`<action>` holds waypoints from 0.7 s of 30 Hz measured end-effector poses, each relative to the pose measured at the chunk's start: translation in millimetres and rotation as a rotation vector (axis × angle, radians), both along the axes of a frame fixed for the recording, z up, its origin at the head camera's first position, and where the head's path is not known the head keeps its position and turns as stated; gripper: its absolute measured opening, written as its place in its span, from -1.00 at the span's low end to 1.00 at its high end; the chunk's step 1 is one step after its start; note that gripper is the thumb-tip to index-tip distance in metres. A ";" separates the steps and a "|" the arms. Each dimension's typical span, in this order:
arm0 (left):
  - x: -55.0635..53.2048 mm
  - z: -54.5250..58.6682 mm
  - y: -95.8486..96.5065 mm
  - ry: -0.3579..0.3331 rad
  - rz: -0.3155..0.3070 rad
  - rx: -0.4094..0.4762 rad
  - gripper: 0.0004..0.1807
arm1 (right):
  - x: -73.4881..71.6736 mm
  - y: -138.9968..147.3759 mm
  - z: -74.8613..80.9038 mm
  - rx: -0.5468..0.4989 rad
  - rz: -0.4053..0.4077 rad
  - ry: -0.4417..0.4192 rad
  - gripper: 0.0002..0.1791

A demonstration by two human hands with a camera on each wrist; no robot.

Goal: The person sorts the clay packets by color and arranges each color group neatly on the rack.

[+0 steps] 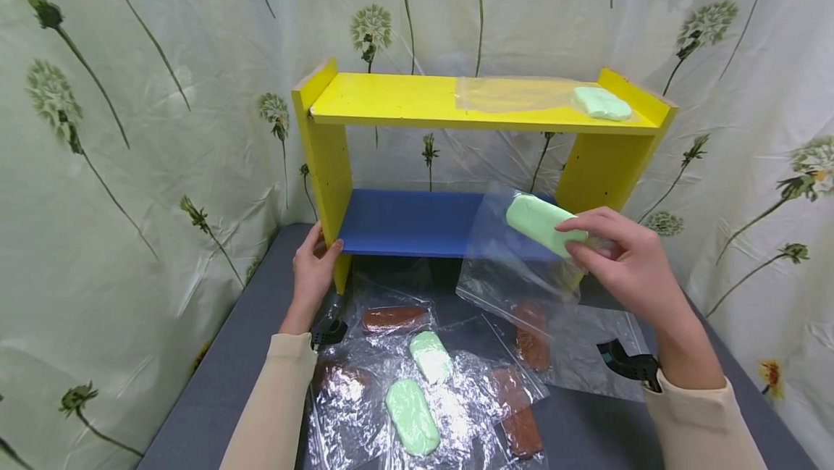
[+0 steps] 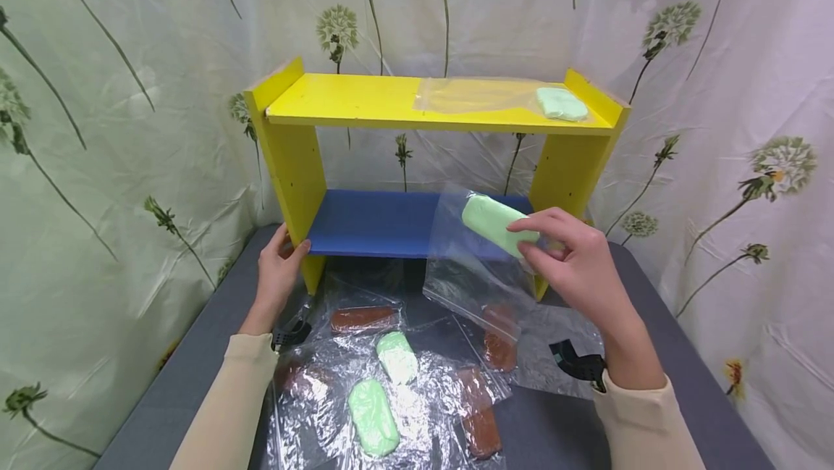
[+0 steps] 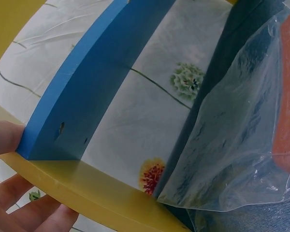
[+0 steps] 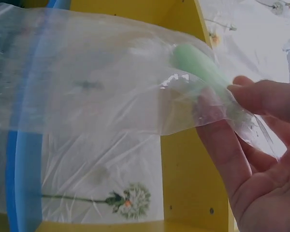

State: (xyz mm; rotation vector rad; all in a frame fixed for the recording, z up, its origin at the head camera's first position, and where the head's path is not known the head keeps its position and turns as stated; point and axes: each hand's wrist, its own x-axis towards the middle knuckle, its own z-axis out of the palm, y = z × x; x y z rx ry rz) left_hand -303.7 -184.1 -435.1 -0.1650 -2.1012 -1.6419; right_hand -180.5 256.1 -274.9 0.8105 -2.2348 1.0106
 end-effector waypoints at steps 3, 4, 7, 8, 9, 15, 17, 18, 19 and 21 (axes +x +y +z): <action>0.5 3.3 1.5 -0.006 0.000 -0.001 -0.38 | -6.0 -4.2 3.0 -0.077 0.023 -0.031 -0.65; 0.4 3.4 1.5 -0.010 0.001 -0.003 -0.38 | -8.0 -5.3 3.8 -0.102 0.029 -0.041 -0.67; -10.8 -11.1 -3.5 -0.014 0.002 0.002 -0.36 | -12.4 -8.6 7.0 -0.162 0.042 -0.063 -0.69; -11.8 -13.1 -4.1 -0.015 0.000 0.005 -0.36 | -13.6 -10.1 8.5 -0.173 0.041 -0.059 -0.70; -12.1 -14.1 -4.2 -0.016 0.001 0.006 -0.36 | -14.8 -11.5 10.5 -0.182 0.040 -0.051 -0.71; -10.8 -14.3 -3.9 -0.015 0.011 0.003 -0.38 | -21.7 -20.9 27.4 -0.202 0.040 0.022 -0.73; -10.8 -14.1 -3.5 -0.014 0.013 0.002 -0.38 | -24.2 -24.8 34.3 -0.202 0.037 0.045 -0.74; -11.1 -14.2 -3.5 -0.013 0.015 0.001 -0.39 | -25.6 -26.7 37.9 -0.204 0.034 0.052 -0.74; -11.1 -14.1 -3.3 -0.012 0.015 0.001 -0.39 | -27.1 -28.4 41.2 -0.207 0.028 0.057 -0.74; -11.3 -14.1 -3.1 -0.009 0.010 0.005 -0.39 | -29.9 -31.7 47.8 -0.225 0.028 0.053 -0.74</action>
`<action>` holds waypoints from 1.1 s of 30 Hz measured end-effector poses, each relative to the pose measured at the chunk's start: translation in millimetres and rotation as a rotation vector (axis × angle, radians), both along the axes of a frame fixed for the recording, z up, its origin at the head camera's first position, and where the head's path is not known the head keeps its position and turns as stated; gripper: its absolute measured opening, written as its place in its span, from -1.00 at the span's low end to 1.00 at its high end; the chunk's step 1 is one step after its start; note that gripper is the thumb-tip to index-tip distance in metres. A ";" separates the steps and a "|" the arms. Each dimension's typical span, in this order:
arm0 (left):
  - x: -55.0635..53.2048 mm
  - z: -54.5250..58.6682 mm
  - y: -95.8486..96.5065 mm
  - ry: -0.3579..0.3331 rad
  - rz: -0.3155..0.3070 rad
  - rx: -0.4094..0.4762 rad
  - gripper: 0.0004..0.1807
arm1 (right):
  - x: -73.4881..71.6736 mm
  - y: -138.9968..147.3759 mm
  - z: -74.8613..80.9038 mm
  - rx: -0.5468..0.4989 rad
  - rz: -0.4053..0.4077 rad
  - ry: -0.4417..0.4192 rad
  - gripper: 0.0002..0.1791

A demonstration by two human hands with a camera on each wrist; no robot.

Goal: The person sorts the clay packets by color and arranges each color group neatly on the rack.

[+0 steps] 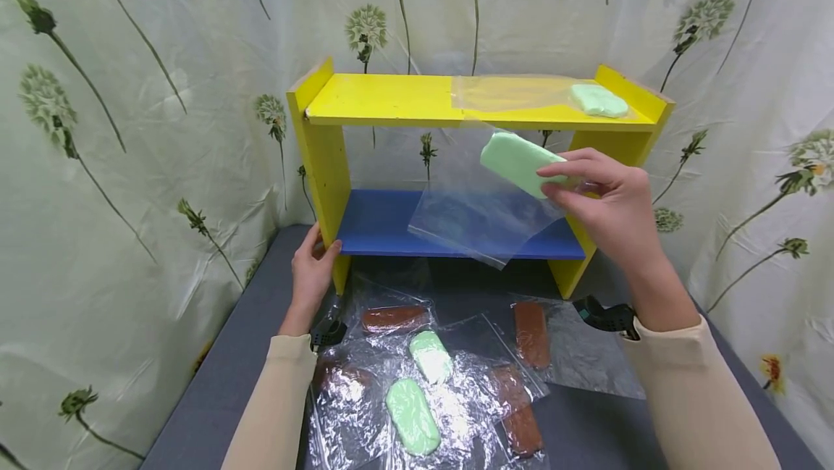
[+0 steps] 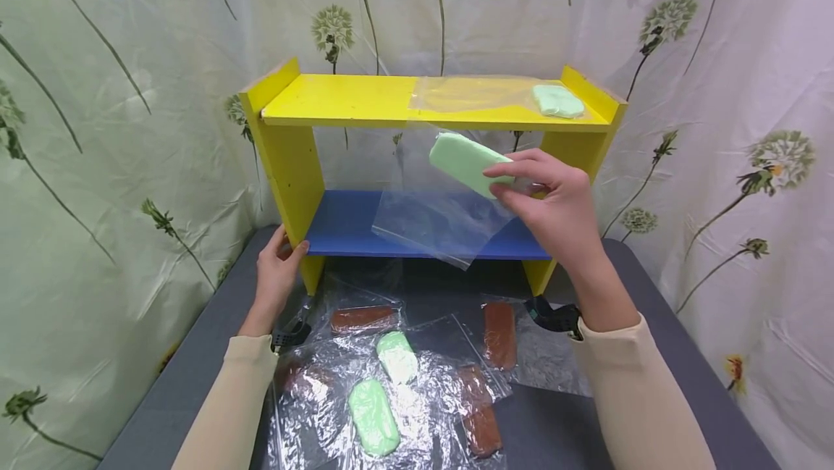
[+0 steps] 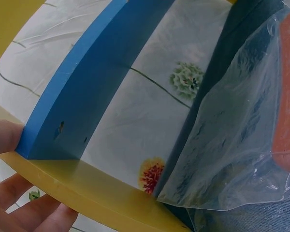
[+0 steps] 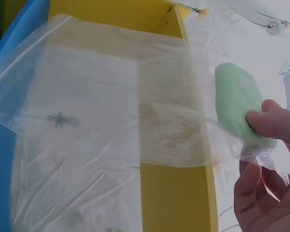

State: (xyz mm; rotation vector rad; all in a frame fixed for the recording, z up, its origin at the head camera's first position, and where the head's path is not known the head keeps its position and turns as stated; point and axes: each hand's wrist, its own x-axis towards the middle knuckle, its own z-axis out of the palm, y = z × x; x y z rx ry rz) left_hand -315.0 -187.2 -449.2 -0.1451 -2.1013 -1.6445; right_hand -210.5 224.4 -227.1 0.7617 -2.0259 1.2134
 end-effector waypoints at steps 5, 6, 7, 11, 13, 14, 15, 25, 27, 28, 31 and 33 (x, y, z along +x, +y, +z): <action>0.5 -0.4 -0.4 -0.008 -0.004 0.003 -0.38 | -8.5 -6.9 13.9 -0.085 0.040 -0.010 -0.75; 0.6 -0.4 -0.3 -0.011 -0.002 0.002 -0.38 | -10.3 -8.0 16.4 -0.108 0.058 -0.008 -0.75; 0.7 -0.5 -0.3 -0.014 -0.001 0.002 -0.38 | -12.2 -9.1 18.9 -0.130 0.074 -0.009 -0.75; 0.5 -0.8 0.2 -0.021 0.002 0.001 -0.39 | -20.3 -13.1 28.3 -0.221 0.147 -0.021 -0.75; 0.3 -1.1 0.0 -0.019 0.001 0.000 -0.39 | -24.0 -15.1 32.9 -0.249 0.153 -0.025 -0.74; 0.3 -1.0 0.0 -0.017 0.001 0.000 -0.39 | -25.6 -16.0 35.2 -0.261 0.150 -0.028 -0.73; 0.3 -1.1 -0.1 -0.016 0.001 0.000 -0.39 | -27.3 -17.0 37.4 -0.273 0.148 -0.032 -0.72; 0.2 -0.2 -1.4 -0.017 0.002 -0.005 -0.38 | -46.0 -22.5 61.0 -0.419 0.175 -0.107 -0.64; 0.6 0.0 -1.5 -0.020 0.003 -0.007 -0.38 | -51.0 -22.8 64.8 -0.442 0.190 -0.126 -0.62; 0.6 0.0 -1.5 -0.022 0.002 -0.006 -0.38 | -53.7 -23.1 66.6 -0.449 0.194 -0.130 -0.61; 0.5 -0.1 -1.4 -0.026 0.002 -0.002 -0.38 | -62.5 -24.4 71.5 -0.462 0.207 -0.136 -0.60; 0.2 -0.3 -1.2 -0.027 0.001 -0.003 -0.38 | -68.9 -25.1 73.9 -0.473 0.217 -0.135 -0.59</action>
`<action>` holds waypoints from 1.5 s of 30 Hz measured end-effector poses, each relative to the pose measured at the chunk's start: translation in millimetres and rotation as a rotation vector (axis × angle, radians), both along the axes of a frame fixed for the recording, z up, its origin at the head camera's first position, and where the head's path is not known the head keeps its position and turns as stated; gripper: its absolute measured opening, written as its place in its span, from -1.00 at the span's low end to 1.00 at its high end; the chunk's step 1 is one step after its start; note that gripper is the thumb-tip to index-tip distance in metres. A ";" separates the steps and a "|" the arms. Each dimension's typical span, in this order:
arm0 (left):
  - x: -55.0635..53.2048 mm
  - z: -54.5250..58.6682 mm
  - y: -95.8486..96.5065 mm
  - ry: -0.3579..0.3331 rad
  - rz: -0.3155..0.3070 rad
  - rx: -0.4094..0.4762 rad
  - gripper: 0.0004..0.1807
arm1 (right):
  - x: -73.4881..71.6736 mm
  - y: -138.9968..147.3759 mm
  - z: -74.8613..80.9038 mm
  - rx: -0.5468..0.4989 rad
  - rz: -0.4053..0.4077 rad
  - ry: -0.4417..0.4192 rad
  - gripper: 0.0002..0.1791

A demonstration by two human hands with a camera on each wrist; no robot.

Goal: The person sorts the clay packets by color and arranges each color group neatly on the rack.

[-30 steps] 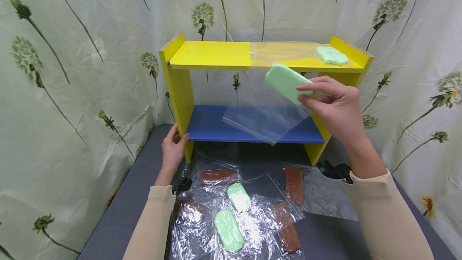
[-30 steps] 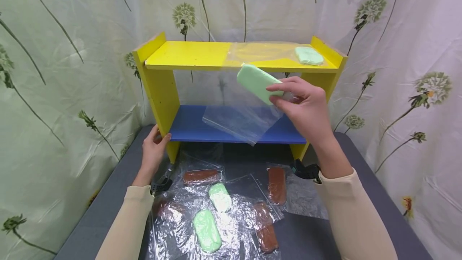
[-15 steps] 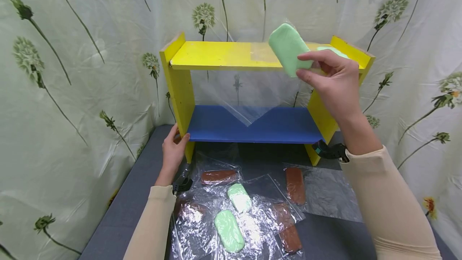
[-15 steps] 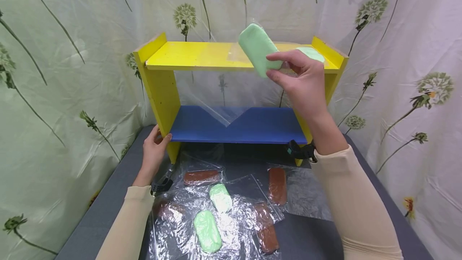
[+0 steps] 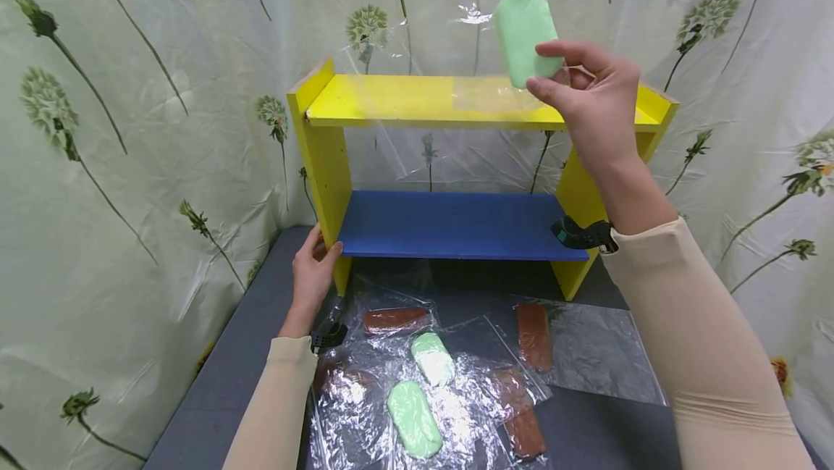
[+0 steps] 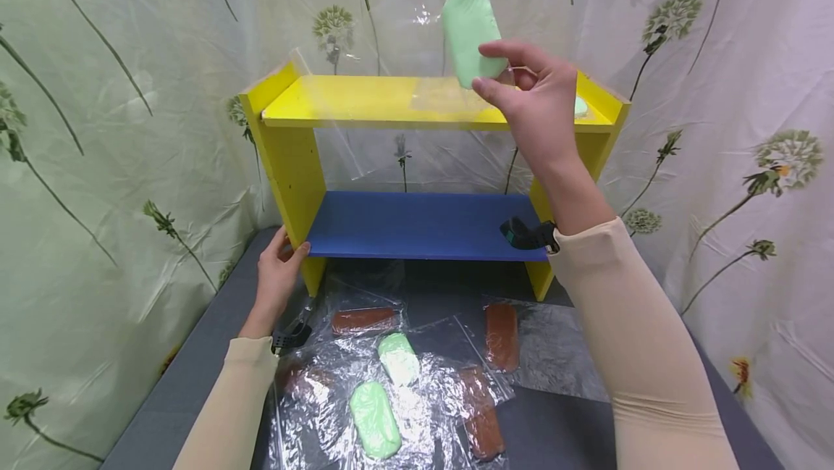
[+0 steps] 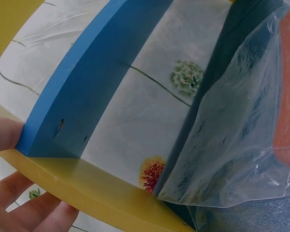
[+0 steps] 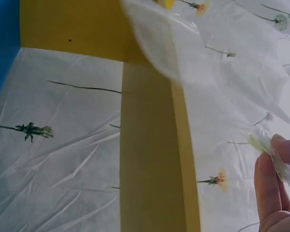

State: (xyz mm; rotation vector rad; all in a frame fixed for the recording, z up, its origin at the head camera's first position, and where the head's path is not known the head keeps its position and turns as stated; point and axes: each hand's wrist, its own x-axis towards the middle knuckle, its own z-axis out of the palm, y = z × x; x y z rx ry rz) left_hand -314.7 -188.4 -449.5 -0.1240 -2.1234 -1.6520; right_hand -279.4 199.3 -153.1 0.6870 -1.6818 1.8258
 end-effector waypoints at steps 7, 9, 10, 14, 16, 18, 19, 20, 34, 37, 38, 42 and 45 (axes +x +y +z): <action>-1.0 0.1 -1.5 0.007 -0.003 0.004 -0.38 | -22.3 0.8 1.9 0.013 -0.086 -0.040 -0.58; 2.3 4.1 -0.2 0.011 -0.008 0.001 -0.37 | -27.5 2.8 1.0 0.044 -0.131 -0.056 -0.59; 2.1 3.9 -0.3 0.014 -0.010 0.000 -0.37 | -29.0 3.5 0.7 0.071 -0.160 -0.058 -0.59; 1.6 2.7 -0.6 0.012 -0.008 -0.003 -0.37 | -31.9 4.5 -0.9 0.185 -0.268 -0.076 -0.61; -2.2 -1.8 -2.4 0.013 -0.005 -0.001 -0.38 | -34.5 5.4 -2.9 0.243 -0.328 -0.073 -0.62; -2.2 -1.4 -2.1 0.013 -0.002 -0.002 -0.38 | -40.3 7.7 -5.8 0.294 -0.383 -0.064 -0.62; -2.2 -1.3 -2.1 0.015 -0.003 -0.003 -0.37 | -43.6 8.9 -7.8 0.323 -0.414 -0.053 -0.63; -2.1 -1.2 -1.9 0.016 -0.002 -0.002 -0.38 | -46.5 10.0 -9.5 0.355 -0.444 -0.039 -0.63; -1.0 -1.6 -1.3 0.011 -0.007 -0.012 -0.36 | -50.2 19.3 -21.3 0.779 -0.720 0.098 -0.63; -1.3 -1.3 -1.6 0.009 -0.006 -0.010 -0.37 | -47.6 21.9 -23.6 0.809 -0.701 0.099 -0.67; -1.4 -1.2 -1.8 0.011 -0.004 -0.010 -0.37 | -47.0 22.6 -24.4 0.816 -0.690 0.097 -0.68; -1.0 -1.2 -2.8 0.019 -0.003 -0.012 -0.37 | -45.3 24.6 -27.8 0.840 -0.654 0.084 -0.68; -0.5 -1.8 -3.2 0.017 -0.006 -0.012 -0.37 | -45.3 25.5 -31.0 0.846 -0.641 0.090 -0.66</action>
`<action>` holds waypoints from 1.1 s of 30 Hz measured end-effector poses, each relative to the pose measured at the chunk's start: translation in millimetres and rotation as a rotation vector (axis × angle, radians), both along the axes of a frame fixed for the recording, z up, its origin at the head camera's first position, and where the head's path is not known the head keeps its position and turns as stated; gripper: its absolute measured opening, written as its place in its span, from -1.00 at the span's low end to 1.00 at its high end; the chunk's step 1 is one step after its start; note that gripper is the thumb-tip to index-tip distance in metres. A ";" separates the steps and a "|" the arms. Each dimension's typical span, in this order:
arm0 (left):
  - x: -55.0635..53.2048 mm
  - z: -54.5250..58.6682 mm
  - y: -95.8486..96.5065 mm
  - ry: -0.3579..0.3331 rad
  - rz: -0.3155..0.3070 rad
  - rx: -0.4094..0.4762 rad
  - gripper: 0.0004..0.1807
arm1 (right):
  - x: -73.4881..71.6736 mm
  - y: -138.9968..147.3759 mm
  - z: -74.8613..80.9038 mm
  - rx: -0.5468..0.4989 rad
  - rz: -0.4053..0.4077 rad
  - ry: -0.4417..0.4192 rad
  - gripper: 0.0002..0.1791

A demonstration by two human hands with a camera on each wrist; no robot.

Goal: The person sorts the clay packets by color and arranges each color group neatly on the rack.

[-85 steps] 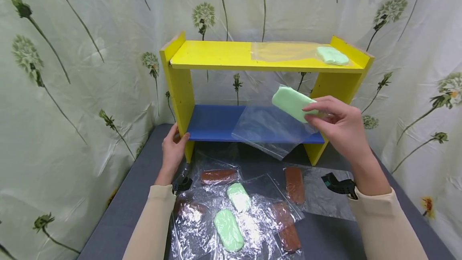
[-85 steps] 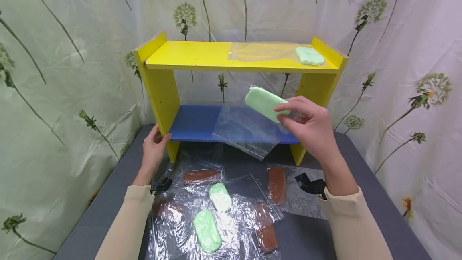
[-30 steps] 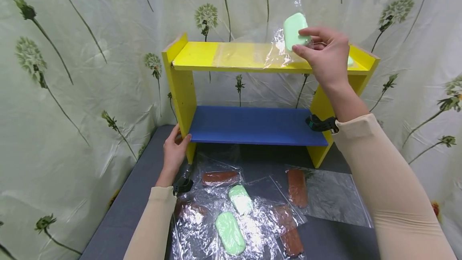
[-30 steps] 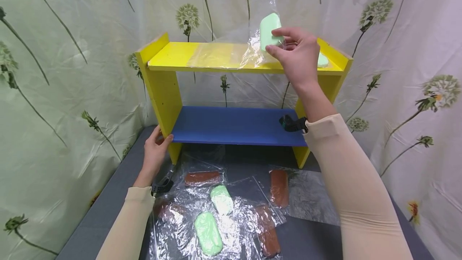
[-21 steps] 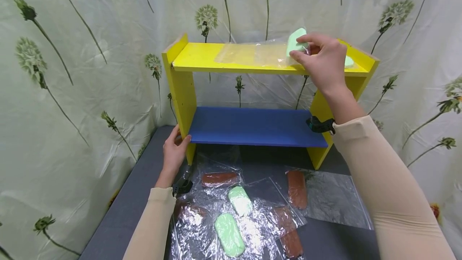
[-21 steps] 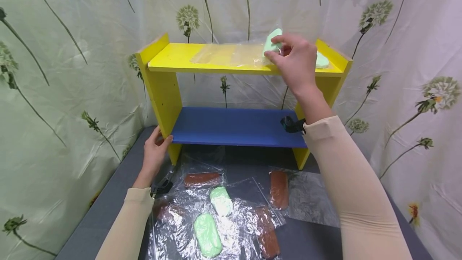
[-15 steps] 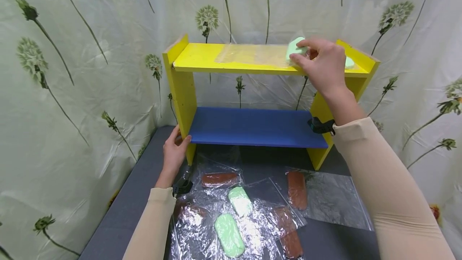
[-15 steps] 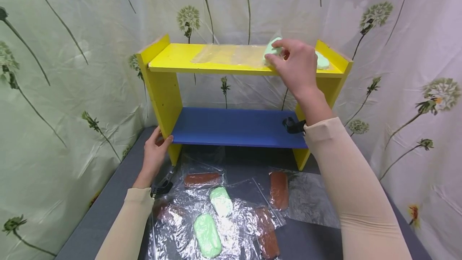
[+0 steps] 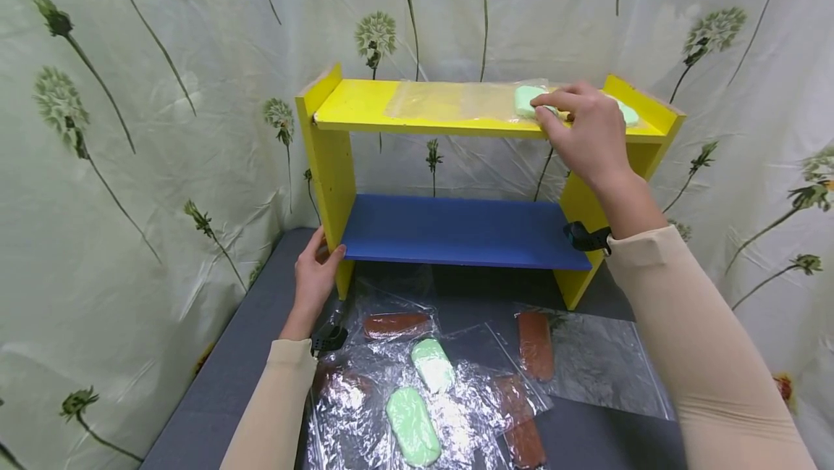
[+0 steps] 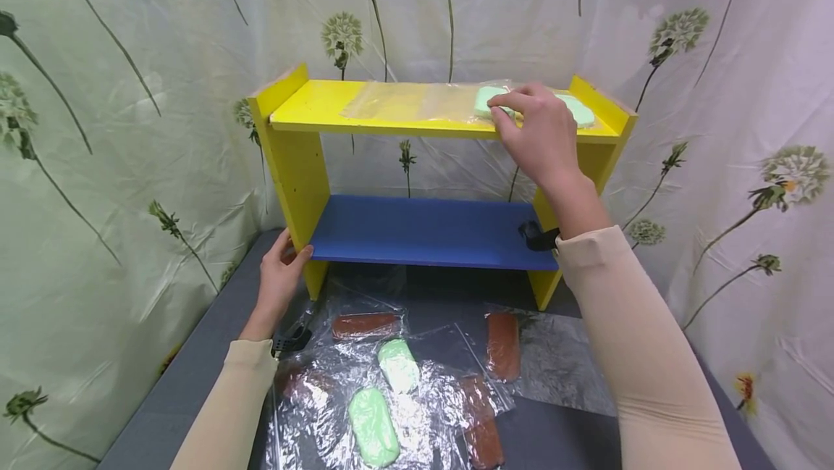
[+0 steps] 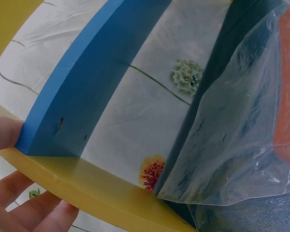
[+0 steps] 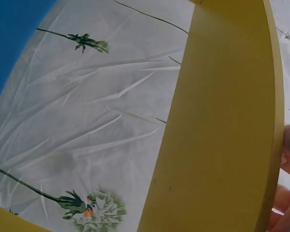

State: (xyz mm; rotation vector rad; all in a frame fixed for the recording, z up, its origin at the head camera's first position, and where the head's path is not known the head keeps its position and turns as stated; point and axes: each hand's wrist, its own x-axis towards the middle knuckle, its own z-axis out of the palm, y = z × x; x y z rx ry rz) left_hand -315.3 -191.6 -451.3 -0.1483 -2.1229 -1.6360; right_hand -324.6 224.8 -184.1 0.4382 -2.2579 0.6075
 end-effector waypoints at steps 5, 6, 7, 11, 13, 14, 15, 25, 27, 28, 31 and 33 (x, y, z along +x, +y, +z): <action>1.3 -1.4 -0.5 -0.016 -0.005 -0.001 -0.36 | -1.2 1.5 -5.8 0.015 0.003 0.038 -0.64; 1.4 -1.5 -0.4 -0.015 -0.006 -0.002 -0.36 | -1.3 1.8 -6.7 0.020 0.001 0.046 -0.64; 1.8 -1.4 -0.2 -0.013 -0.007 -0.004 -0.36 | -1.5 2.1 -7.4 0.024 0.000 0.053 -0.63; 1.7 -0.6 0.5 -0.001 -0.004 -0.011 -0.36 | -0.3 3.7 -7.6 0.046 0.005 0.052 -0.62; 1.4 -0.8 0.6 0.001 0.000 -0.014 -0.36 | 1.5 4.4 -6.9 0.053 0.016 0.030 -0.62; 1.0 -1.0 0.5 0.001 0.003 -0.015 -0.36 | 2.9 4.8 -6.3 0.051 0.022 0.017 -0.62; 0.6 -1.5 0.3 0.000 0.005 -0.017 -0.37 | 4.4 5.3 -5.7 0.047 0.028 0.008 -0.62; -1.1 -3.2 -2.7 0.008 -0.002 -0.019 -0.37 | 27.0 6.3 -7.0 -0.025 0.084 0.114 -0.65; -1.2 -2.6 -3.2 0.011 -0.008 -0.017 -0.37 | 33.0 5.7 -9.7 -0.026 0.091 0.136 -0.66; -1.6 -2.6 -3.4 0.011 -0.008 -0.017 -0.38 | 36.1 5.2 -11.8 -0.029 0.093 0.145 -0.66; -1.6 -1.9 -3.6 0.016 -0.012 -0.012 -0.38 | 43.7 3.4 -19.9 -0.038 0.112 0.177 -0.67; -1.4 -1.7 -3.6 0.016 -0.012 -0.009 -0.38 | 48.2 2.0 -26.0 -0.044 0.129 0.202 -0.67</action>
